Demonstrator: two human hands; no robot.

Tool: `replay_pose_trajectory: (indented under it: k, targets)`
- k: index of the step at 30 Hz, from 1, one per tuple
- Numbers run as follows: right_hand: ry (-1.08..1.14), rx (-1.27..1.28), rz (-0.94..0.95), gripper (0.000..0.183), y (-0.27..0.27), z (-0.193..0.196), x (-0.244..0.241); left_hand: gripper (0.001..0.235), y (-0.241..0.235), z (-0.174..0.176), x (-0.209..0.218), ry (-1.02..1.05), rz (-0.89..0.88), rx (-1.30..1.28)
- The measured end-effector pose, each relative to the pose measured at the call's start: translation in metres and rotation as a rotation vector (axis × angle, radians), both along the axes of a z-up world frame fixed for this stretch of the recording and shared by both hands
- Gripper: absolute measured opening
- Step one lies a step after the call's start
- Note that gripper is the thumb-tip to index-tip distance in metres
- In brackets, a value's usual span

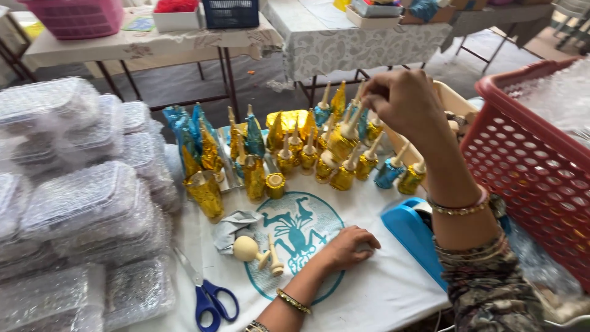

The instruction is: The person wraps small wooden objects with a white cloth and places them on a table alongside other gold and blue foil-wrapped items. The person also picks up and arranges the foil-wrapped items on the table.

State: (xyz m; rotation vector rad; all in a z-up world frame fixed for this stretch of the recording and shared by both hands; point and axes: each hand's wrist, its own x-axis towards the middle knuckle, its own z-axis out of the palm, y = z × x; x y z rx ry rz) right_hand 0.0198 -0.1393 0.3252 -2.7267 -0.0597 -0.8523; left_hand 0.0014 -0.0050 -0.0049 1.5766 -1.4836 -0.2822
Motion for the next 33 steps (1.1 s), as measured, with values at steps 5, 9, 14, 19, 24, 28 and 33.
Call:
replay_pose_trajectory:
  k: [5, 9, 14, 19, 24, 28, 33]
  targets:
    - [0.336, -0.142, -0.252, 0.013, -0.031, -0.046, -0.023, 0.024, 0.006, 0.009, -0.002, 0.016, -0.002, 0.030]
    - [0.466, -0.067, -0.365, 0.013, -0.057, -0.095, -0.016, 0.024, 0.008, 0.010, -0.003, 0.028, 0.004, 0.074]
    - [0.505, -0.116, -0.411, 0.014, -0.068, -0.121, -0.003, 0.024, 0.008, 0.011, -0.002, 0.028, 0.002, 0.084]
    - [0.550, -0.109, -0.446, 0.016, -0.070, -0.126, 0.000, 0.022, 0.009, 0.015, -0.003, 0.042, 0.007, 0.097]
    - [0.372, -0.184, -0.520, 0.021, -0.044, -0.096, -0.015, 0.022, 0.008, 0.015, -0.002, 0.042, -0.003, 0.065]
    - [0.076, -0.133, -0.253, 0.017, -0.010, -0.089, -0.004, 0.023, 0.009, 0.015, -0.004, 0.031, 0.022, 0.067]
    - [0.083, 0.001, 0.211, 0.011, 0.062, -0.112, 0.059, 0.023, 0.006, 0.008, -0.003, 0.002, 0.007, 0.050]
